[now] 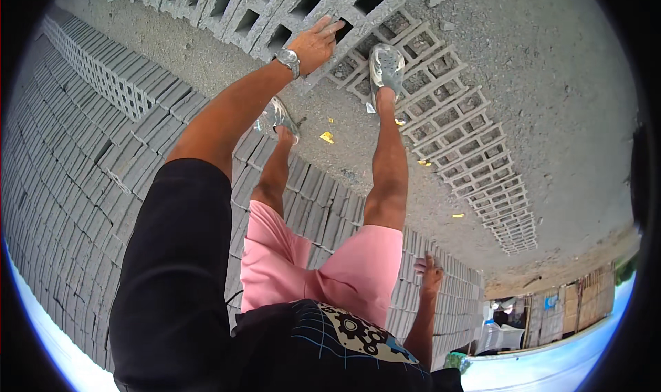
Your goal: The person places a metal tool against a cinder block stack, sets it down, and then picks up individual cinder blocks from the ground by hand and stacks them onto a pile.
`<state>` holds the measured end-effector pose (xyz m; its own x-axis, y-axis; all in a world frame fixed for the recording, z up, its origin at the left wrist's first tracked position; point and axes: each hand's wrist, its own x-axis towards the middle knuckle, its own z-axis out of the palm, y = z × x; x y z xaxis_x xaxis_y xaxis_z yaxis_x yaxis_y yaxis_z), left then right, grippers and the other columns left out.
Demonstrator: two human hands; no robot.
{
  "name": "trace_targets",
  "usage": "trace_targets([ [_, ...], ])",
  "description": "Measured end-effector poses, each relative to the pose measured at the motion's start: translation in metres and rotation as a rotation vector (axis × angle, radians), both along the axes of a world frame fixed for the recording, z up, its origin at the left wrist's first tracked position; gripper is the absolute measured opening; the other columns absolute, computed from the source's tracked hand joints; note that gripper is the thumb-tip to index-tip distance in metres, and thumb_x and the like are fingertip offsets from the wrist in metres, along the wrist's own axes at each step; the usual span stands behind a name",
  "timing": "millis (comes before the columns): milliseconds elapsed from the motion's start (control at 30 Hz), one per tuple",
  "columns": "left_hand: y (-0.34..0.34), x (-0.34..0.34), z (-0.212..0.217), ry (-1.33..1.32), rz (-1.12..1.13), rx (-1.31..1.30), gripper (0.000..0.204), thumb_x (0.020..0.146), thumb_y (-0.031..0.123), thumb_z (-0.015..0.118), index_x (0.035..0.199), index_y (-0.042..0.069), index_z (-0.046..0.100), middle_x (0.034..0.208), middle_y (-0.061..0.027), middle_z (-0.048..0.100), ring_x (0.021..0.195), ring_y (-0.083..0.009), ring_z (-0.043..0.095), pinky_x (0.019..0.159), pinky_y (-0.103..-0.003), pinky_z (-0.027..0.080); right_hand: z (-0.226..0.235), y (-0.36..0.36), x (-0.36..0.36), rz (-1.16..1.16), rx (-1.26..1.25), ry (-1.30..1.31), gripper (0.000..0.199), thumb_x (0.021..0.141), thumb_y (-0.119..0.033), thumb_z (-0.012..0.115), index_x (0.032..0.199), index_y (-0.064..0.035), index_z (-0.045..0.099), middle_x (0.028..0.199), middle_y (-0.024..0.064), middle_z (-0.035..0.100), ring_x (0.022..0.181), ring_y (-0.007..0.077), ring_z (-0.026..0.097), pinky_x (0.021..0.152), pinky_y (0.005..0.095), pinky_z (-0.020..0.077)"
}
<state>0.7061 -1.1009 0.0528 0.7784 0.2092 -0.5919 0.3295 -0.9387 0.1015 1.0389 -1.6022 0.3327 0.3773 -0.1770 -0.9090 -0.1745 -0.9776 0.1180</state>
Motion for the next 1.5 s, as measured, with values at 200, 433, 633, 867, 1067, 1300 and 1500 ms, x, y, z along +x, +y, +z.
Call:
trace_targets([
  [200, -0.001, -0.006, -0.027, -0.146, 0.002, 0.056, 0.024, 0.082, 0.012, 0.057, 0.098, 0.001, 0.07, 0.108, -0.0077, 0.068, 0.133, -0.0196, 0.042, 0.124, -0.046, 0.008, -0.041, 0.034, -0.064, -0.062, 0.28, 0.191, 0.04, 0.097, -0.04, 0.059, 0.102, -0.001, 0.066, 0.08, 0.0057, 0.068, 0.067, 0.0117, 0.061, 0.058, 0.0258, 0.0447],
  [433, -0.001, 0.02, 0.008, -0.091, 0.075, -0.109, 0.011, 0.073, 0.012, 0.061, 0.068, 0.008, 0.07, 0.074, -0.0097, 0.069, 0.105, -0.0234, 0.059, 0.12, -0.05, 0.012, -0.039, 0.128, -0.092, -0.184, 0.354, 0.01, 0.04, 0.096, -0.04, 0.061, 0.106, -0.0014, 0.067, 0.084, 0.0046, 0.068, 0.072, 0.0096, 0.058, 0.066, 0.0259, 0.0444],
  [633, 0.016, 0.054, 0.144, -0.05, 0.352, -0.475, 0.025, 0.048, 0.018, 0.063, 0.066, 0.001, 0.069, 0.082, -0.0215, 0.068, 0.09, -0.0343, 0.065, 0.111, -0.049, 0.027, 0.056, 0.157, -0.12, -0.03, 0.507, -0.192, 0.074, 0.088, -0.048, 0.069, 0.141, -0.0018, 0.047, 0.126, 0.0177, 0.058, 0.115, 0.0271, 0.058, 0.1, 0.0389, 0.0441],
  [867, -0.004, -0.105, 0.366, -0.153, 0.995, -0.808, 0.037, 0.057, 0.031, 0.071, 0.067, -0.003, 0.063, 0.073, -0.0231, 0.065, 0.08, -0.038, 0.063, 0.092, -0.047, 0.037, 0.182, 0.27, -0.215, 0.988, 0.916, -0.044, 0.121, 0.05, -0.06, 0.087, 0.146, -0.0048, 0.04, 0.143, 0.0202, 0.047, 0.132, 0.039, 0.044, 0.107, 0.051, 0.0352],
  [1067, -0.074, -0.252, 0.495, -0.465, 1.441, -0.458, 0.027, 0.055, 0.022, 0.064, 0.061, -0.003, 0.058, 0.065, -0.0217, 0.058, 0.082, -0.0377, 0.06, 0.101, -0.049, 0.032, 0.204, 0.341, -0.3, 1.175, 1.504, 0.142, 0.09, 0.064, -0.045, 0.087, 0.136, -0.0036, 0.052, 0.138, 0.0205, 0.053, 0.125, 0.04, 0.052, 0.104, 0.0508, 0.0392],
  [1300, -0.159, -0.415, 0.644, -0.39, 1.802, 0.198, 0.035, 0.059, 0.026, 0.071, 0.073, -0.005, 0.064, 0.074, -0.017, 0.054, 0.09, -0.0337, 0.057, 0.109, -0.054, 0.022, 0.212, 0.41, -0.512, 1.195, 1.937, 0.693, 0.054, 0.08, -0.017, 0.073, 0.129, 0.0001, 0.06, 0.135, 0.0217, 0.056, 0.122, 0.0371, 0.055, 0.105, 0.047, 0.0424],
  [1500, -0.243, -0.516, 0.748, -0.178, 2.132, 0.474, 0.038, 0.062, 0.029, 0.071, 0.069, -0.008, 0.063, 0.067, -0.0242, 0.057, 0.084, -0.0368, 0.058, 0.1, -0.052, 0.029, 0.265, 0.405, -0.686, 1.227, 2.017, 1.272, 0.06, 0.072, -0.019, 0.077, 0.127, -0.0014, 0.062, 0.13, 0.0208, 0.06, 0.118, 0.0349, 0.059, 0.102, 0.0441, 0.0426],
])
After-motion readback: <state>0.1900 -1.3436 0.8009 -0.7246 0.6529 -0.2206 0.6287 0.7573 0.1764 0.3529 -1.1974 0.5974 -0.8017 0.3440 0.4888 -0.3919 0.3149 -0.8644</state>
